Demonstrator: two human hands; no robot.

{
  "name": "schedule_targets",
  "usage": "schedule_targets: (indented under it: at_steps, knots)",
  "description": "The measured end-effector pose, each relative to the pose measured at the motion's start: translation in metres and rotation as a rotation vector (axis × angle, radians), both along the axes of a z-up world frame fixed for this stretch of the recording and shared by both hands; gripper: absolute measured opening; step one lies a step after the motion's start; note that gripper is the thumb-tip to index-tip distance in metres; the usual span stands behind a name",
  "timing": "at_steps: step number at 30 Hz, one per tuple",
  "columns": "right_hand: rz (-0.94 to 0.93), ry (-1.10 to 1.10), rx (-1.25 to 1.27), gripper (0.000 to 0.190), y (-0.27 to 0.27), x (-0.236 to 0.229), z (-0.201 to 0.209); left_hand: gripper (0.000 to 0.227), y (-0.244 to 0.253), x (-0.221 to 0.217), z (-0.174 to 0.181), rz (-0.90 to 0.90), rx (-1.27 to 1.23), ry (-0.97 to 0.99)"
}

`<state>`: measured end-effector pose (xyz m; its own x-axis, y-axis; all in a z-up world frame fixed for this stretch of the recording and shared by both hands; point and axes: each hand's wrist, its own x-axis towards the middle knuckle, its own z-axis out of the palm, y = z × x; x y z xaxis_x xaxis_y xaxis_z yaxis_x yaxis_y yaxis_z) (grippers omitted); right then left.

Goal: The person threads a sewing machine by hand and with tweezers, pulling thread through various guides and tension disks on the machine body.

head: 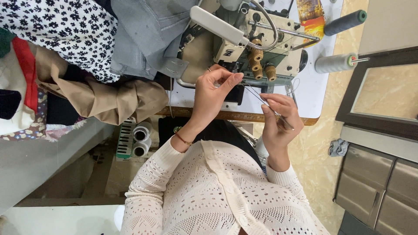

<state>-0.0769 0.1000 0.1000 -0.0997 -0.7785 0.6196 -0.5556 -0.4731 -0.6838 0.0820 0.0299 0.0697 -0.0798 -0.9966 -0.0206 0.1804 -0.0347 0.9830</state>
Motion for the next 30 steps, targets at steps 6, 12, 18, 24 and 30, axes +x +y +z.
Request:
schedule_targets:
  at_steps: [6, 12, 18, 24, 30]
  knots:
    - [0.002, 0.036, -0.003, 0.009, 0.0, 0.002, 0.003, 0.026, 0.0, 0.0, 0.0, -0.011, 0.005, 0.011]
    - [0.007, 0.012, 0.008, 0.009, 0.001, 0.001, 0.0, 0.026, -0.001, 0.0, -0.003, -0.007, 0.002, 0.012]
    - [-0.019, 0.014, 0.028, 0.003, -0.007, -0.008, -0.005, 0.023, 0.0, 0.001, 0.001, 0.018, 0.003, 0.035]
    - [-0.066, 0.281, -0.02, 0.008, -0.035, -0.016, -0.012, 0.024, 0.01, 0.008, 0.0, 0.076, -0.01, -0.012]
    - [-0.063, 0.434, -0.06, 0.008, -0.048, -0.016, -0.017, 0.021, 0.015, 0.011, -0.008, 0.096, 0.013, -0.054]
